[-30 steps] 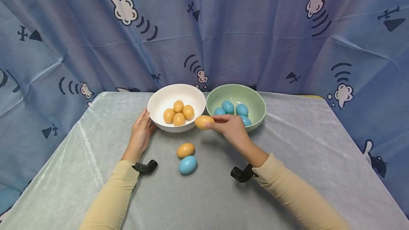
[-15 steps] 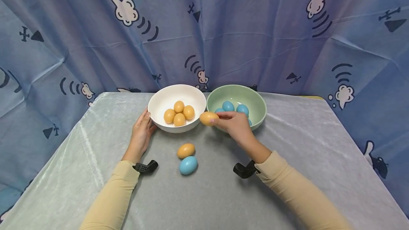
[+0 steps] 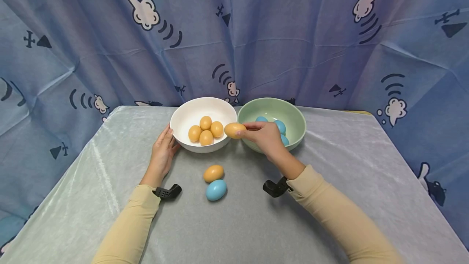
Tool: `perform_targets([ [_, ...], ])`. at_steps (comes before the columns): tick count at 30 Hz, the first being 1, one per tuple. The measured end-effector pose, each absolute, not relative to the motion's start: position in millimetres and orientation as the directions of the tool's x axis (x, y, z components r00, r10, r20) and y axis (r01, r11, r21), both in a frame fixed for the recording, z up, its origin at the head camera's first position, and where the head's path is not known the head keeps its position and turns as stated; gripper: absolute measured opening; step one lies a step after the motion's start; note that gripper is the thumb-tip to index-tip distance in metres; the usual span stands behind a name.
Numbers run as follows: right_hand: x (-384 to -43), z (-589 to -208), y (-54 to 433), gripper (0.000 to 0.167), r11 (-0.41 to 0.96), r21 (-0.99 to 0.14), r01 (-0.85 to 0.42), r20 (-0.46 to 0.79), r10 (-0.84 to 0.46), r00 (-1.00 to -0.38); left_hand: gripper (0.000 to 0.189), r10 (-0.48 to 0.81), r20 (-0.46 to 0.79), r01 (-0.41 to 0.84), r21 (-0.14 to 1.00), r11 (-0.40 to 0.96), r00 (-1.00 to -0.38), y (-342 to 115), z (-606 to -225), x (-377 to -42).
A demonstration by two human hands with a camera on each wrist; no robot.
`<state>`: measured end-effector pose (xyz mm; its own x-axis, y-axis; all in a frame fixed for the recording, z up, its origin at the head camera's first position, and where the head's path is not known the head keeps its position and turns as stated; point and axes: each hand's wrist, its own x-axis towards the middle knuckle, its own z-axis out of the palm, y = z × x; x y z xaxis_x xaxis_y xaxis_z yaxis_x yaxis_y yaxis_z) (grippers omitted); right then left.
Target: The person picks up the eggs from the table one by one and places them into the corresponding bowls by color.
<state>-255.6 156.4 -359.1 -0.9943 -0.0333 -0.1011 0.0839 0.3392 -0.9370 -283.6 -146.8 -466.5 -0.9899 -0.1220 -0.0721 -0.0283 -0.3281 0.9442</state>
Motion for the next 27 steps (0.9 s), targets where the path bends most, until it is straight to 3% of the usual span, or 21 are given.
perform_targets([
  [21,-279.0,-353.9,108.9,0.040,0.383,-0.923,0.037,-0.092,-0.124,-0.988,0.057,-0.127,-0.066,-0.021,0.945,-0.328,-0.990,-146.5,-466.6,-284.0],
  [27,-285.6,-355.0,94.8,0.041,0.449,-0.893,0.034,-0.103,-0.130,-0.986,0.056,-0.123,-0.068,-0.025,0.947,-0.321,-0.990,-146.3,-465.7,-282.9],
])
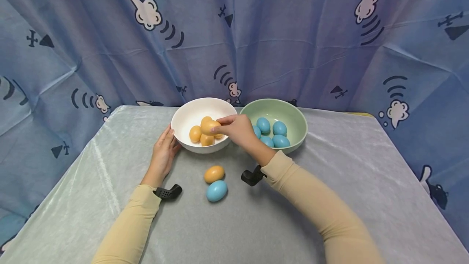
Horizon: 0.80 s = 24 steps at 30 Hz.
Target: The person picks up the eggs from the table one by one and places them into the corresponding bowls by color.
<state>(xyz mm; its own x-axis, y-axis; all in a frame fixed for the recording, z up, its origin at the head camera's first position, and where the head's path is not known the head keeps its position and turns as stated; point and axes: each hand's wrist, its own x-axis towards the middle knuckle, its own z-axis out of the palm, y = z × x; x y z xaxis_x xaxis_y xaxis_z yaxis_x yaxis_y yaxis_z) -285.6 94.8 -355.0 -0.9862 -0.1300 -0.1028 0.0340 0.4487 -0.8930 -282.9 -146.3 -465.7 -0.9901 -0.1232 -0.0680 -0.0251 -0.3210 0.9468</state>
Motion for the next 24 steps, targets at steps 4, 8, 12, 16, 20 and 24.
perform_targets([
  [4,-290.4,-356.4,89.6,0.042,0.467,-0.884,0.020,-0.094,-0.136,-0.986,0.056,-0.124,-0.066,-0.023,0.947,-0.320,-0.990,-146.2,-465.9,-283.5],
  [8,-294.8,-359.9,85.4,0.041,0.470,-0.882,0.028,-0.105,-0.140,-0.985,0.056,-0.127,-0.069,-0.024,0.944,-0.329,-0.990,-145.3,-466.0,-284.4],
  [12,-298.0,-364.1,81.7,0.041,0.477,-0.878,0.035,-0.117,-0.143,-0.983,0.055,-0.133,-0.071,-0.022,0.941,-0.337,-0.989,-144.8,-466.1,-284.8],
  [16,-300.3,-367.7,77.3,0.040,0.497,-0.868,0.018,-0.114,-0.164,-0.980,0.056,-0.135,-0.075,-0.027,0.944,-0.328,-0.988,-145.4,-466.1,-284.4],
  [20,-303.5,-370.0,71.8,0.040,0.511,-0.860,0.010,-0.127,-0.195,-0.972,0.056,-0.131,-0.078,-0.032,0.945,-0.325,-0.988,-146.7,-466.8,-284.2],
  [24,-306.8,-372.8,66.7,0.040,0.528,-0.849,-0.007,-0.132,-0.226,-0.965,0.057,-0.129,-0.073,-0.027,0.945,-0.326,-0.989,-147.2,-467.9,-284.5],
])
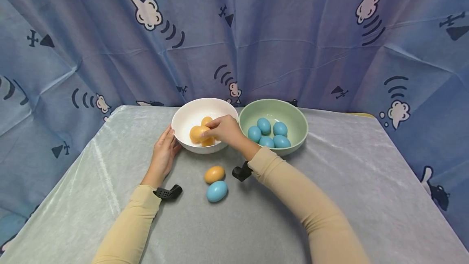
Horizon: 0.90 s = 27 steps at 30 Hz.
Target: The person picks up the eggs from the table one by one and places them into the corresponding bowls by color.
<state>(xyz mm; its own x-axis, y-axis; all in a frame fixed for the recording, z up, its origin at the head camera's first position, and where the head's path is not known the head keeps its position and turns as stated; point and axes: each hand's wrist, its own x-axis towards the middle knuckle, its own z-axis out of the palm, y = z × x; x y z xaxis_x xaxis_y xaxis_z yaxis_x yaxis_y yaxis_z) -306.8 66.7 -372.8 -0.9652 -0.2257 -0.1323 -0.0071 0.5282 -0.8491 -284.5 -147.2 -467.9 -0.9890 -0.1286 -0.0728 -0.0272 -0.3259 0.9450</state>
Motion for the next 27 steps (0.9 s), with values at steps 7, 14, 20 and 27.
perform_targets([
  [7,-310.9,-376.0,60.5,0.039,0.578,-0.815,-0.032,-0.133,-0.242,-0.961,0.058,-0.123,-0.068,-0.025,0.946,-0.323,-0.990,-147.0,-468.1,-284.5],
  [14,-314.9,-377.8,56.8,0.040,0.634,-0.773,-0.035,-0.154,-0.241,-0.958,0.058,-0.124,-0.065,-0.022,0.946,-0.323,-0.990,-146.9,-467.8,-283.8],
  [20,-315.1,-378.3,54.6,0.039,0.673,-0.737,-0.061,-0.156,-0.258,-0.953,0.057,-0.127,-0.063,-0.020,0.949,-0.316,-0.990,-146.1,-466.4,-283.0],
  [27,-318.2,-378.8,53.1,0.040,0.725,-0.683,-0.090,-0.177,-0.283,-0.943,0.056,-0.129,-0.075,-0.028,0.942,-0.334,-0.989,-146.4,-466.2,-283.1],
])
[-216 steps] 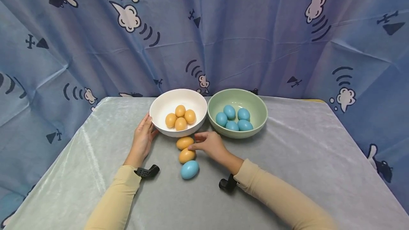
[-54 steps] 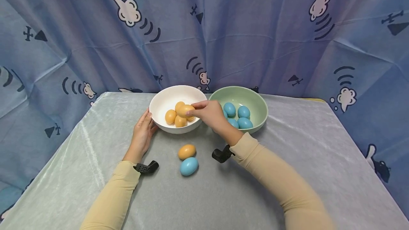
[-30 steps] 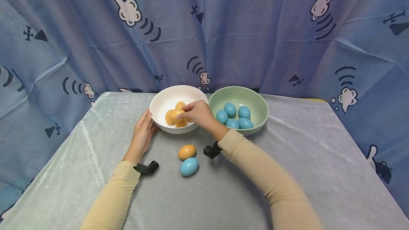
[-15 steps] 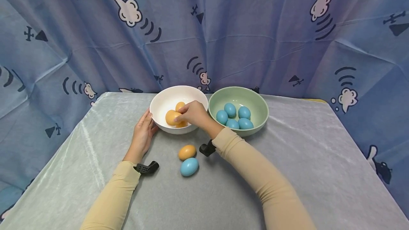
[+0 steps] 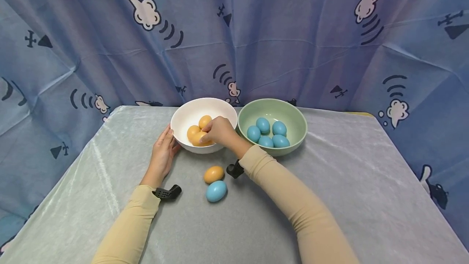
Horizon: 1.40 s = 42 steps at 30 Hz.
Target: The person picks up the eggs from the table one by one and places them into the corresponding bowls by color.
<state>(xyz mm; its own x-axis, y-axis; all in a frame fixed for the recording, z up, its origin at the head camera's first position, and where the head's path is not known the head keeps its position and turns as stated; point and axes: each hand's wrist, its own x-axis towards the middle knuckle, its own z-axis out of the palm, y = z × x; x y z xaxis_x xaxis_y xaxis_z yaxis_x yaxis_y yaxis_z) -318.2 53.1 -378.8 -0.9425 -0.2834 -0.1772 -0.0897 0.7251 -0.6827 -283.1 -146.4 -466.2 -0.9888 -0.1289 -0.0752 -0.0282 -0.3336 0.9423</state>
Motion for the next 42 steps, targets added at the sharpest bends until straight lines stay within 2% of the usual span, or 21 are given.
perform_targets([
  [23,-318.1,-379.0,48.1,0.035,0.804,-0.566,-0.183,-0.174,-0.334,-0.927,0.059,-0.125,-0.069,-0.026,0.949,-0.313,-0.990,-147.6,-465.8,-284.0],
  [29,-317.5,-380.0,50.9,0.039,0.757,-0.644,-0.109,-0.170,-0.281,-0.945,0.058,-0.126,-0.059,-0.015,0.946,-0.325,-0.990,-146.9,-466.5,-285.4],
  [36,-305.0,-379.2,64.7,0.041,0.520,-0.854,-0.022,-0.136,-0.264,-0.955,0.056,-0.121,-0.074,-0.029,0.941,-0.338,-0.990,-146.3,-466.8,-284.8],
  [42,-286.6,-374.9,81.7,0.039,0.425,-0.905,0.004,-0.127,-0.262,-0.957,0.058,-0.122,-0.078,-0.035,0.945,-0.325,-0.989,-147.3,-467.0,-284.1],
])
